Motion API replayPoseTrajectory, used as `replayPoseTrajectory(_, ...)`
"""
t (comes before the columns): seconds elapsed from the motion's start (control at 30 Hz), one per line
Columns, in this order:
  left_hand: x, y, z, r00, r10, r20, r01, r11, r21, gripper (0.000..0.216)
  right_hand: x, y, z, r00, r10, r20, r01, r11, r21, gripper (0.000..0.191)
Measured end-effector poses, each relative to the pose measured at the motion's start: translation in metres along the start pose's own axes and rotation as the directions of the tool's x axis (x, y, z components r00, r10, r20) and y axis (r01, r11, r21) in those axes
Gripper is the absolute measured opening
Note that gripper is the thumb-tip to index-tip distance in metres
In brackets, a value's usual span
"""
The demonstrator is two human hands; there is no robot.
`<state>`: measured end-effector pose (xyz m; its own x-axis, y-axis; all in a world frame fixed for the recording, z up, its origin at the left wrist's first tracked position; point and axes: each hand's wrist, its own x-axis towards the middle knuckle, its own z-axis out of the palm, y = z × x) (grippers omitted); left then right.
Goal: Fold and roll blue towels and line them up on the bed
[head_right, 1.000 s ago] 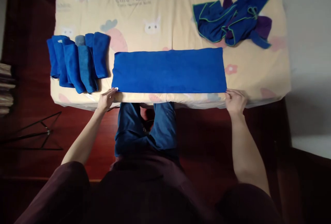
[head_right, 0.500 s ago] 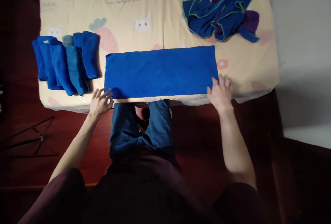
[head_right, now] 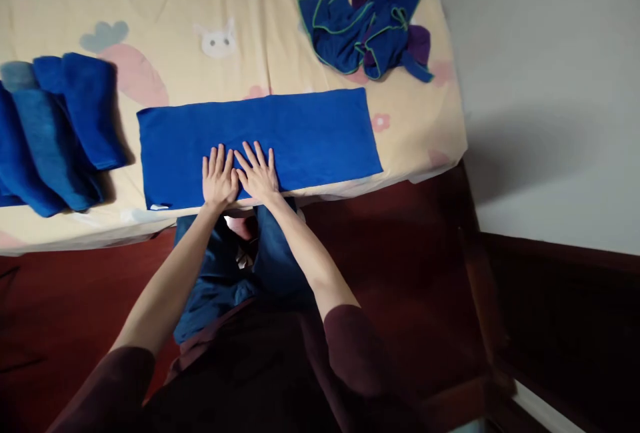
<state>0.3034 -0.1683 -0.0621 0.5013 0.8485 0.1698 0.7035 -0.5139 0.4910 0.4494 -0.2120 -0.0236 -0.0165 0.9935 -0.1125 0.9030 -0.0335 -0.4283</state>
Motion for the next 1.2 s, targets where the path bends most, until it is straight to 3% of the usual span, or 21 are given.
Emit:
replayPoseTrajectory(0.17, -0.006, -0.016, -0.02, 1.0, -0.017, -0.018, 0.017, 1.0, 0.009, 0.063, -0.008, 0.029, -0.018, 0.999, -0.01, 0.031, 0.011, 1.0, -0.025, 0.066)
replayPoseTrajectory(0.47, -0.056, -0.088, -0.077, 0.967, -0.233, -0.099, 0.242, 0.967, 0.084, 0.071, -0.051, 0.155, -0.063, 0.969, 0.224, -0.106, -0.233, 0.968, -0.087, 0.068)
replayPoseTrajectory(0.77, -0.066, -0.099, -0.086, 0.967, -0.236, -0.098, 0.248, 0.958, 0.142, 0.073, -0.093, 0.261, -0.08, 0.88, 0.403, -0.251, -0.452, 0.872, -0.186, 0.068)
replayPoseTrajectory(1.03, -0.067, -0.102, -0.086, 0.961, -0.262, -0.088, 0.271, 0.954, 0.125, 0.075, -0.097, 0.283, -0.093, 0.859, 0.475, -0.192, -0.505, 0.849, -0.158, 0.077)
replayPoseTrajectory(1.13, -0.06, -0.103, -0.095, 0.957, -0.287, -0.035, 0.29, 0.952, 0.102, 0.075, -0.091, 0.272, -0.104, 0.857, 0.487, -0.169, -0.511, 0.846, -0.151, 0.077)
replayPoseTrajectory(1.2, -0.046, -0.095, -0.103, 0.96, -0.278, -0.028, 0.28, 0.957, 0.083, 0.074, -0.078, 0.251, -0.111, 0.874, 0.429, -0.23, -0.471, 0.864, -0.179, 0.074)
